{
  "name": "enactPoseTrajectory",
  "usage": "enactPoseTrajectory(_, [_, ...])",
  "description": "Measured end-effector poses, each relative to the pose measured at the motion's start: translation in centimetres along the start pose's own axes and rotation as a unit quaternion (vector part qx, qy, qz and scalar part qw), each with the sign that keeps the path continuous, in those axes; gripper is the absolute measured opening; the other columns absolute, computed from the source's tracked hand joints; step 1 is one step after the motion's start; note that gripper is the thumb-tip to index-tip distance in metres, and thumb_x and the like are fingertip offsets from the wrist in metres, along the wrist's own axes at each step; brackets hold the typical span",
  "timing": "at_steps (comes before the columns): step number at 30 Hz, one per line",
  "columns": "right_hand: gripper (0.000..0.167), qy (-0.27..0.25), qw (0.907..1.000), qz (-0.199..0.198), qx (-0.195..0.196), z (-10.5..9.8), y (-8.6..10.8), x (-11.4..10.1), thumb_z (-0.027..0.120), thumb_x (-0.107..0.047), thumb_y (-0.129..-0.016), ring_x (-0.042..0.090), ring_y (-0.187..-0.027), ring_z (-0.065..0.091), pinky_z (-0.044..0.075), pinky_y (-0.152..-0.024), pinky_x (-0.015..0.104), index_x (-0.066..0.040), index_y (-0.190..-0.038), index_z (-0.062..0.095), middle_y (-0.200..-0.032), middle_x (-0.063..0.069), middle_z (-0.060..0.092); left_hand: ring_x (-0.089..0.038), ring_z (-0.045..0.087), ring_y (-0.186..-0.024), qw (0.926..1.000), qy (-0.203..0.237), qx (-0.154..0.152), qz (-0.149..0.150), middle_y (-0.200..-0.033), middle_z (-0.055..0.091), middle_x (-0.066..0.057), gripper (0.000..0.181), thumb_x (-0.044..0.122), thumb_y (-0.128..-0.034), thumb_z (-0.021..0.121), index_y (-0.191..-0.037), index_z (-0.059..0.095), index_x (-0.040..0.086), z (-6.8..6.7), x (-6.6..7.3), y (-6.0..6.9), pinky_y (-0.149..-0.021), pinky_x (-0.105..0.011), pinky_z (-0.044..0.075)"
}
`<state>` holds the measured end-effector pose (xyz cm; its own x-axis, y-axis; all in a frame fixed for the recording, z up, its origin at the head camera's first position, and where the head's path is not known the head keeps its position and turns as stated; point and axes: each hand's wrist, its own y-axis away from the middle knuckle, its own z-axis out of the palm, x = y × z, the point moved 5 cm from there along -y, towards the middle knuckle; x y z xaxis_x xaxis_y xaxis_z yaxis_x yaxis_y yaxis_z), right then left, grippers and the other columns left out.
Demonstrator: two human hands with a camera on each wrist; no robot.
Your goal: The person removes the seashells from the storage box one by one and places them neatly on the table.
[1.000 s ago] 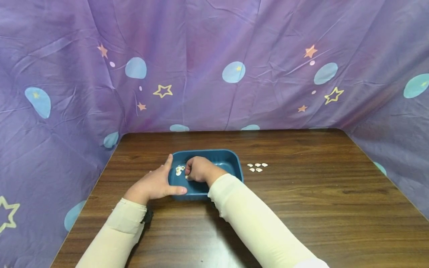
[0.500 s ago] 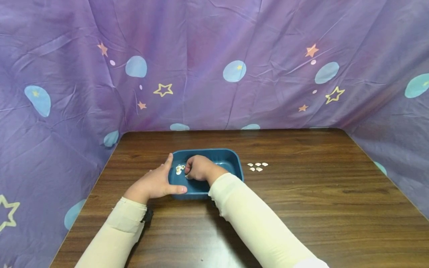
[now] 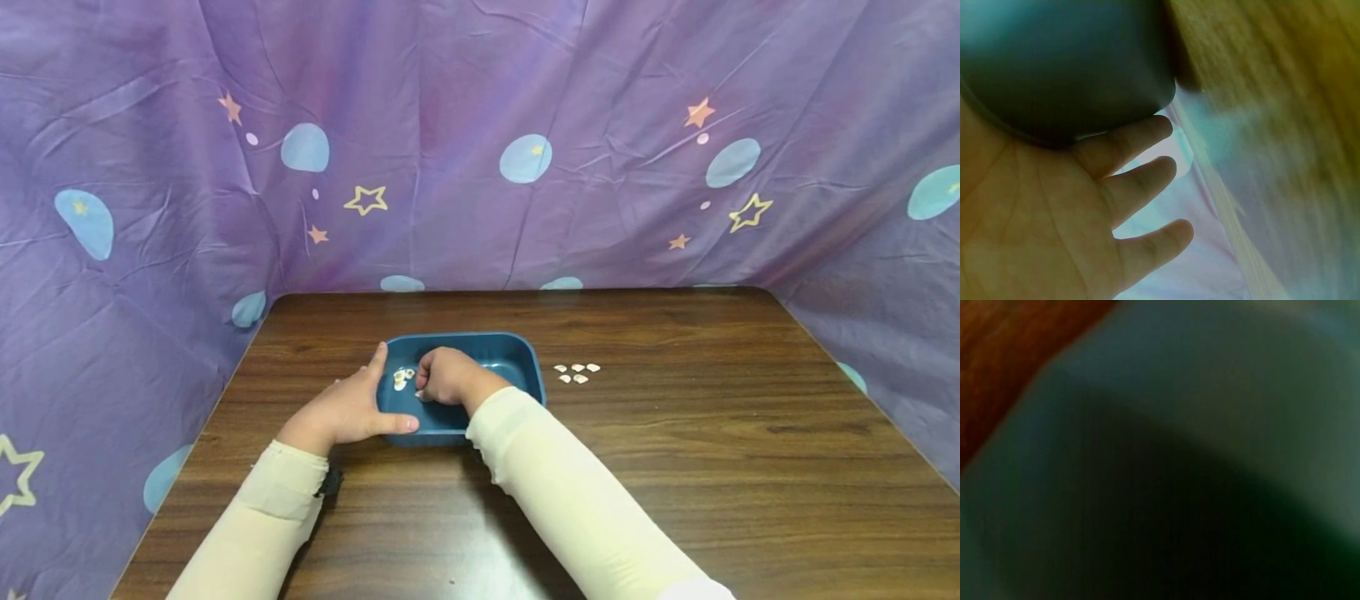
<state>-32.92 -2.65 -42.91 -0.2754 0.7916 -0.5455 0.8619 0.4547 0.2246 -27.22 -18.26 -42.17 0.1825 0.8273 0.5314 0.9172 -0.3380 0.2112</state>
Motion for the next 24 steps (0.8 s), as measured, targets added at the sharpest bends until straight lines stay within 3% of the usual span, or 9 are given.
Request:
enactPoseTrajectory(9, [0.014, -0.002, 1.0, -0.001, -0.004, 0.0, 0.1, -0.1, 0.08, -0.014, -0.094, 0.015, -0.08, 0.058, 0.049, -0.081, 0.03, -0.015, -0.084, 0.07, -0.083, -0.002, 0.065, -0.051, 0.032, -0.153, 1.0, 0.003, 0.0, -0.005, -0.167, 0.024, -0.036, 0.138, 0.07, -0.0855, 0.075, -0.166, -0.011, -0.002, 0.1, -0.2, -0.1, -0.122, -0.073, 0.019])
enactPoseTrajectory(15, [0.015, 0.005, 0.9998, -0.011, 0.015, -0.3, 0.0, -0.4, 0.081, -0.012, -0.092, 0.013, -0.078, 0.058, 0.05, -0.08, 0.028, -0.014, -0.083, 0.07, -0.08, -0.004, 0.066, -0.051, 0.033, -0.153, 1.0, 0.005, -0.001, -0.007, -0.167, 0.025, -0.036, 0.139, 0.07, -0.0848, 0.076, -0.166, -0.011, -0.001, 0.1, -0.1, -0.2, -0.121, -0.072, 0.023])
enactPoseTrajectory(20, [0.008, -0.027, 0.9983, -0.022, 0.046, -1.3, 0.3, -0.9, 0.081, -0.013, -0.092, 0.012, -0.082, 0.059, 0.051, -0.082, 0.029, -0.013, -0.088, 0.074, -0.083, -0.004, 0.069, -0.05, 0.034, -0.152, 0.9999, 0.01, -0.003, -0.006, -0.167, 0.025, -0.035, 0.138, 0.07, -0.0848, 0.076, -0.166, -0.011, 0.0, 0.2, -0.2, -0.2, -0.121, -0.072, 0.024])
enactPoseTrajectory(24, [0.005, -0.077, 0.9944, -0.046, 0.055, -2.6, 1.4, -1.5, 0.081, -0.012, -0.092, 0.012, -0.079, 0.057, 0.049, -0.075, 0.027, -0.01, -0.093, 0.077, -0.081, -0.005, 0.067, -0.051, 0.035, -0.151, 0.9999, 0.01, 0.001, -0.004, -0.166, 0.026, -0.036, 0.139, 0.07, -0.0842, 0.076, -0.167, -0.01, -0.001, 0.1, -0.2, -0.2, -0.119, -0.074, 0.025])
